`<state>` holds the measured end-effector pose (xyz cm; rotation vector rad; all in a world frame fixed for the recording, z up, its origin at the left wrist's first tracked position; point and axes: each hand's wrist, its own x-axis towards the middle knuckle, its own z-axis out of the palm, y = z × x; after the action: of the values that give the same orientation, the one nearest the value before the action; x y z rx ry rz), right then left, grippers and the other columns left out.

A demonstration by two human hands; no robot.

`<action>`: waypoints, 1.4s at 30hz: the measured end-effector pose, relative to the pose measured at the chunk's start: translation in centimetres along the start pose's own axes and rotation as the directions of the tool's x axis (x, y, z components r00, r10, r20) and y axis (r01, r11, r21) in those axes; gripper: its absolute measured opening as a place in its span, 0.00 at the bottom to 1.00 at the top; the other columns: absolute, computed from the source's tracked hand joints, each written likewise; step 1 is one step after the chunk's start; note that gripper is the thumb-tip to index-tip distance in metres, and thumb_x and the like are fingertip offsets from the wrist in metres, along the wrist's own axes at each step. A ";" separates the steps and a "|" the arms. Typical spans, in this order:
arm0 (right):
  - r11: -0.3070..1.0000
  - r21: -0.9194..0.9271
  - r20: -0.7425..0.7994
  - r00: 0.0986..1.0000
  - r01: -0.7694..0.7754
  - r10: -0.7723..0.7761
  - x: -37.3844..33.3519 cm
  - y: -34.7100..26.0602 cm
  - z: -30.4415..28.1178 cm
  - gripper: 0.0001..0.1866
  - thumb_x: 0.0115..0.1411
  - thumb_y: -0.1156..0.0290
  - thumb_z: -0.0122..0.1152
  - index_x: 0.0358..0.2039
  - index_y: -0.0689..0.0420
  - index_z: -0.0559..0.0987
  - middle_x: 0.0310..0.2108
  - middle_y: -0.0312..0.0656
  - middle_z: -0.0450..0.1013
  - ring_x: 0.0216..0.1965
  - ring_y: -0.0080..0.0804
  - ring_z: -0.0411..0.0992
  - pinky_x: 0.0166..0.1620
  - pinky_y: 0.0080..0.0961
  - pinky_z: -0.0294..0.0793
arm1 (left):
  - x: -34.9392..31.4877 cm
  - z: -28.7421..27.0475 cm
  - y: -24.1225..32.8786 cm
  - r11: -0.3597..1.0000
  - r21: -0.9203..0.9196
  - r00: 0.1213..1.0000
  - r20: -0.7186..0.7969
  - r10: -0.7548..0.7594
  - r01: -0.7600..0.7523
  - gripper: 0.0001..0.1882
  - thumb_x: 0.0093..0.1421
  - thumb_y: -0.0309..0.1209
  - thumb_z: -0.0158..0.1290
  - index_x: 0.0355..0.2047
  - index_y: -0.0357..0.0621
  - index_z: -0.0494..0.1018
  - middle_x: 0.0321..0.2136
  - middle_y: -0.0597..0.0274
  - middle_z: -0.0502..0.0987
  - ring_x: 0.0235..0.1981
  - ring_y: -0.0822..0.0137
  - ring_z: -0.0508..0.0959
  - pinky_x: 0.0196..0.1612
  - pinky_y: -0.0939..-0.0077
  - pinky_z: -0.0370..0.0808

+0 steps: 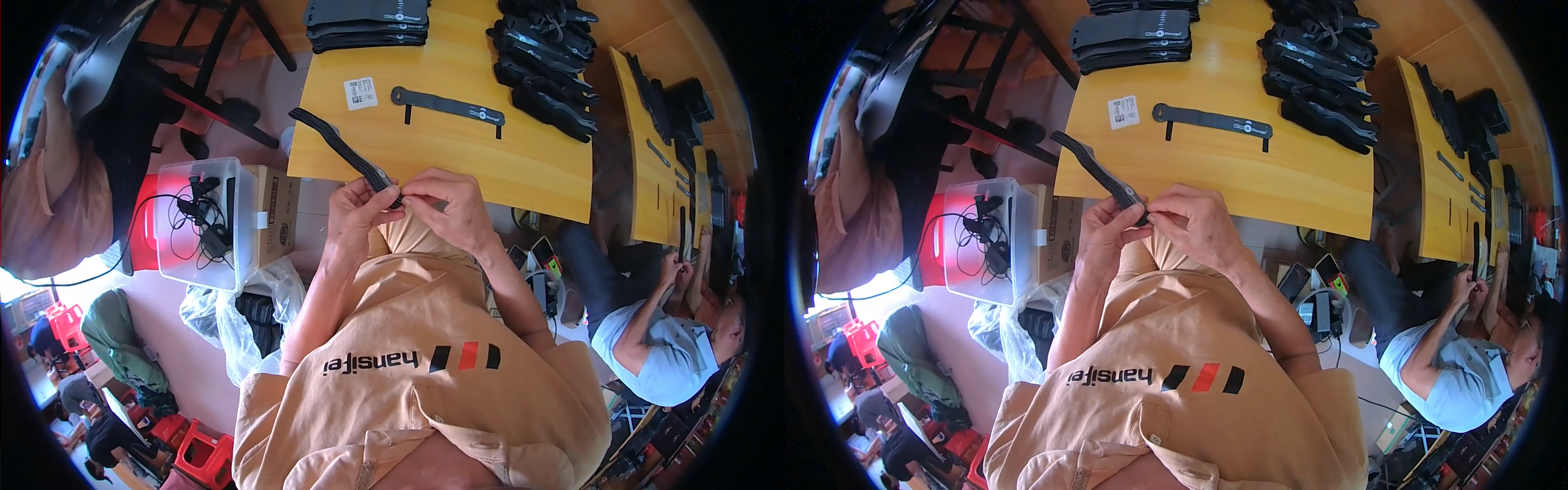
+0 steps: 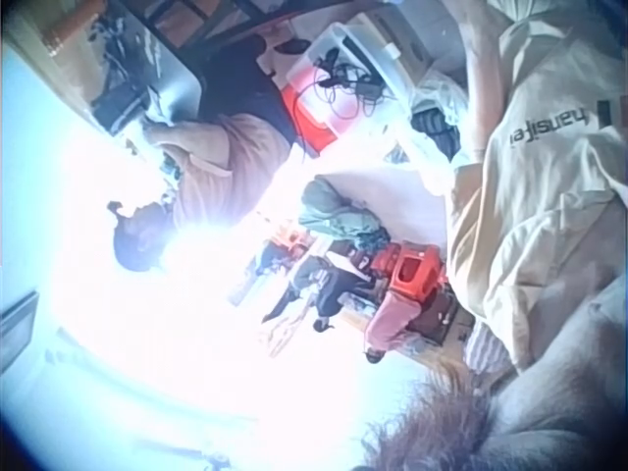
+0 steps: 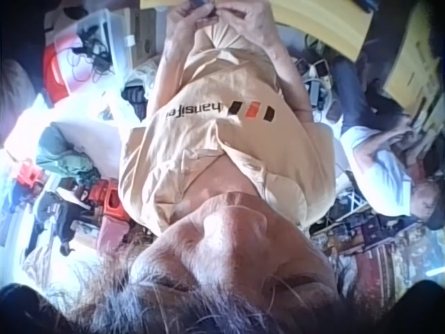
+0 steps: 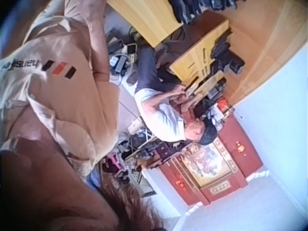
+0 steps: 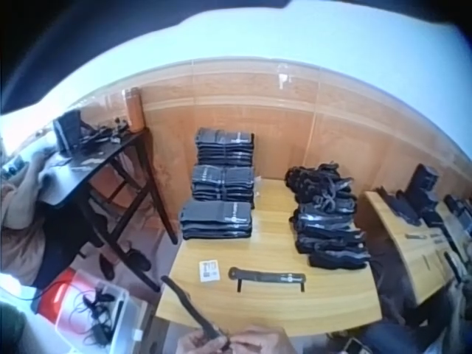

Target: Threading small plastic buckles and components onto black elastic straps at a workshop table.

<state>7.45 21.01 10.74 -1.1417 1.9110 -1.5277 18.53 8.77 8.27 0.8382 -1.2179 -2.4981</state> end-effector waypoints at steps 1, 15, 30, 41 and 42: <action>1.000 0.000 -0.001 1.000 0.000 0.000 0.0 0.0 0.0 0.06 0.49 0.84 0.58 0.30 0.66 0.78 0.27 0.43 0.74 0.28 0.28 0.75 0.31 0.18 0.75 | 0.0 0.0 -0.1 1.000 0.019 1.000 -0.007 0.005 -0.005 0.10 0.55 0.24 0.54 0.38 0.32 0.73 0.30 0.57 0.77 0.29 0.71 0.79 0.33 0.81 0.80; 0.976 -0.190 0.031 0.995 0.102 -0.098 -0.2 0.3 0.3 0.06 0.44 0.79 0.59 0.26 0.62 0.77 0.22 0.45 0.71 0.22 0.42 0.71 0.25 0.30 0.71 | -0.3 0.4 -0.3 0.991 0.129 0.999 -0.023 0.026 -0.023 0.10 0.53 0.24 0.57 0.35 0.33 0.73 0.29 0.58 0.77 0.29 0.71 0.78 0.34 0.78 0.79; 0.958 -0.239 0.011 0.986 0.161 -0.164 0.2 1.2 0.4 0.03 0.45 0.81 0.57 0.24 0.63 0.75 0.22 0.46 0.70 0.22 0.43 0.71 0.25 0.31 0.71 | -0.3 0.3 -0.2 0.989 0.146 1.000 0.011 0.027 -0.028 0.12 0.55 0.25 0.56 0.39 0.33 0.73 0.31 0.59 0.77 0.31 0.72 0.77 0.37 0.78 0.78; 0.877 -0.395 0.027 0.958 0.272 -0.285 0.2 0.8 1.0 0.04 0.45 0.79 0.58 0.23 0.61 0.72 0.21 0.43 0.67 0.22 0.41 0.70 0.24 0.33 0.71 | 0.1 0.4 0.6 0.978 0.198 0.997 0.044 0.061 -0.068 0.15 0.55 0.24 0.54 0.42 0.31 0.70 0.33 0.58 0.76 0.33 0.71 0.77 0.40 0.76 0.77; 0.852 -0.437 -0.006 0.946 0.289 -0.325 0.2 1.0 1.2 0.05 0.45 0.79 0.59 0.23 0.60 0.72 0.21 0.42 0.66 0.22 0.41 0.70 0.24 0.33 0.71 | 0.2 0.4 0.5 0.978 0.197 0.997 0.043 0.062 -0.069 0.15 0.55 0.24 0.54 0.42 0.31 0.70 0.33 0.58 0.76 0.33 0.71 0.77 0.40 0.76 0.77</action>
<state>7.96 20.20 9.48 -1.6713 2.2836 -1.3466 18.10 8.58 8.79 0.7864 -1.5013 -2.3783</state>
